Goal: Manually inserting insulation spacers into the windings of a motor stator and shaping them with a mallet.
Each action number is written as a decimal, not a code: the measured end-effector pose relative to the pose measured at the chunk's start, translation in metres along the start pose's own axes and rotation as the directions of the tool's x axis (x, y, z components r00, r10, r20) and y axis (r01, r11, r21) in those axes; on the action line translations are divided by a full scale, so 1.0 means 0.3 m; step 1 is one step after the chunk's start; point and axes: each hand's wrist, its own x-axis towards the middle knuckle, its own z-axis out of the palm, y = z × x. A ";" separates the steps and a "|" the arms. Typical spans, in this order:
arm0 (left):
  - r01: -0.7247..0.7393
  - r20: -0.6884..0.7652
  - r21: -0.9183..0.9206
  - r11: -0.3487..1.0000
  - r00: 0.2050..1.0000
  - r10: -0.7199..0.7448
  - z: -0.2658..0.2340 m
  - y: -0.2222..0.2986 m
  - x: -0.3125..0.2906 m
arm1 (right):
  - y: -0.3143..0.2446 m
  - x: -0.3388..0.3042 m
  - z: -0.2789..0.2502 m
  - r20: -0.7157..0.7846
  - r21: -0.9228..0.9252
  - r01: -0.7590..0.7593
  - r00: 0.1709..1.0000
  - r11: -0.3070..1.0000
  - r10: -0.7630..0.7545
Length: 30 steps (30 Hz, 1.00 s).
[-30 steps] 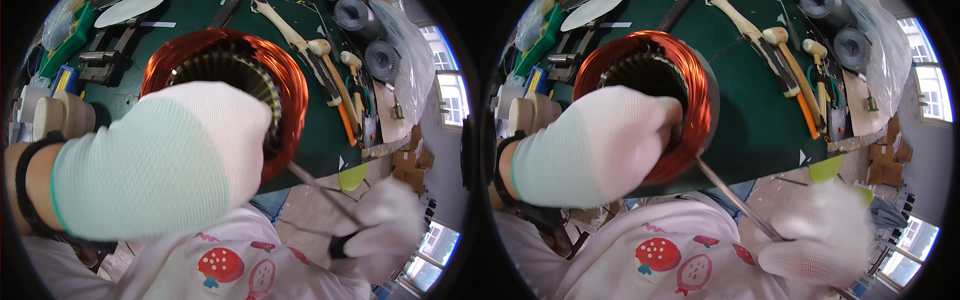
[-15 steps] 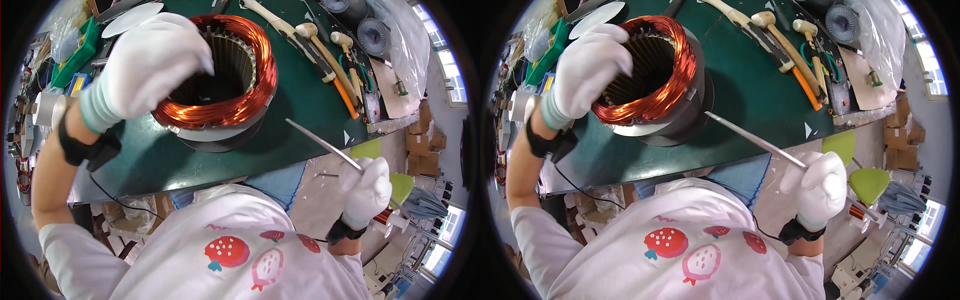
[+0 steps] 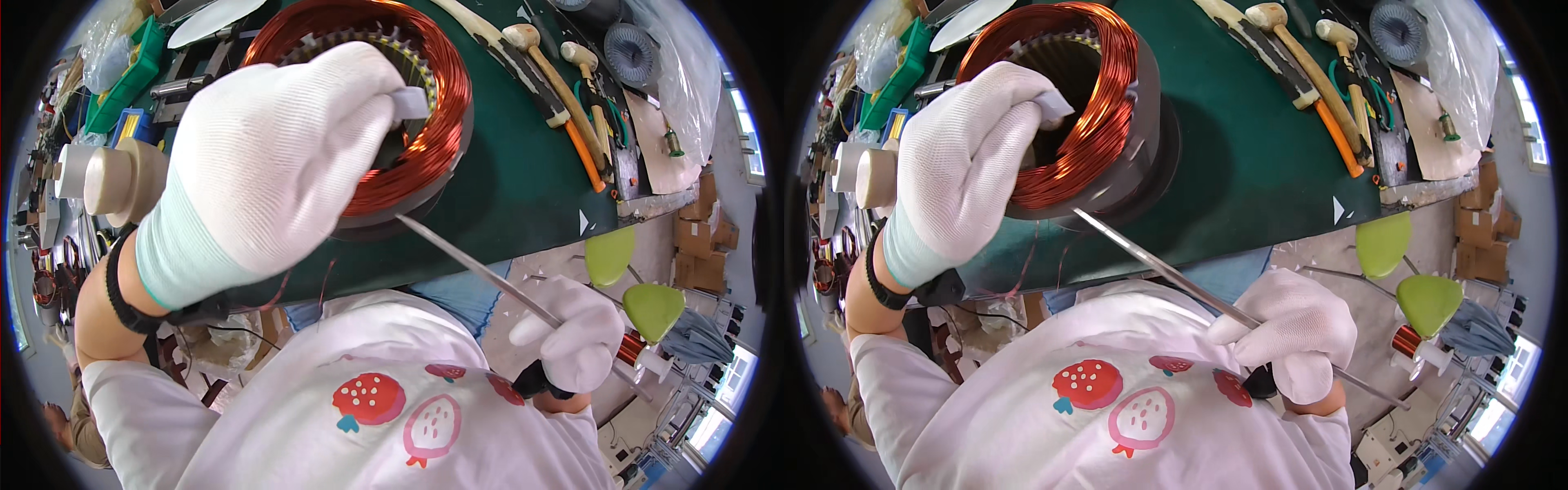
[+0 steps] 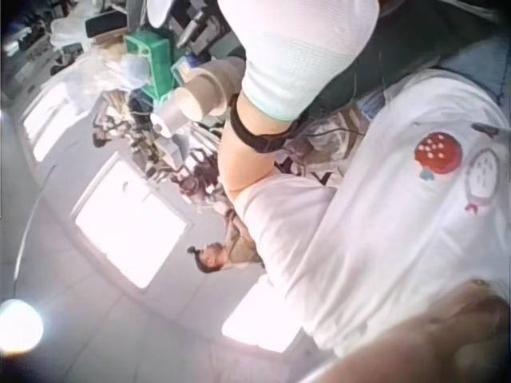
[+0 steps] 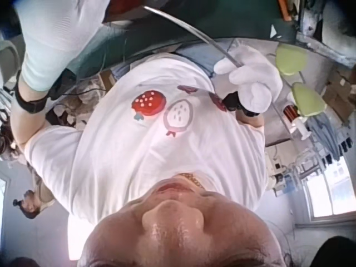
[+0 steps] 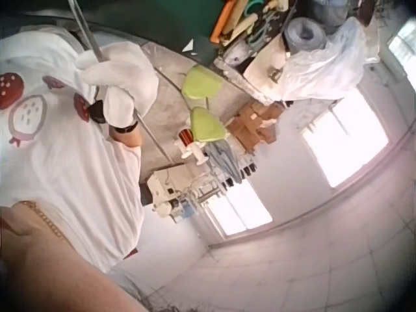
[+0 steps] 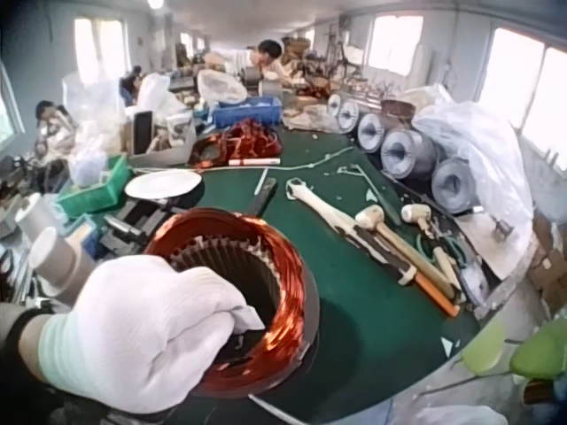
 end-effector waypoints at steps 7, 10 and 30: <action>0.324 0.359 -0.146 0.935 0.898 -0.255 -0.097 0.015 0.116 | 0.014 0.027 -0.001 -0.113 -0.058 -0.015 0.994 0.998 0.009; 0.127 0.252 0.019 0.992 0.959 -0.127 -0.054 0.012 0.109 | 0.067 0.042 0.009 -0.156 0.115 -0.001 0.988 0.993 0.019; 0.130 0.427 -0.060 0.990 0.900 -0.092 -0.014 -0.055 0.126 | 0.222 0.082 -0.010 -0.119 0.503 -0.078 0.980 0.861 0.158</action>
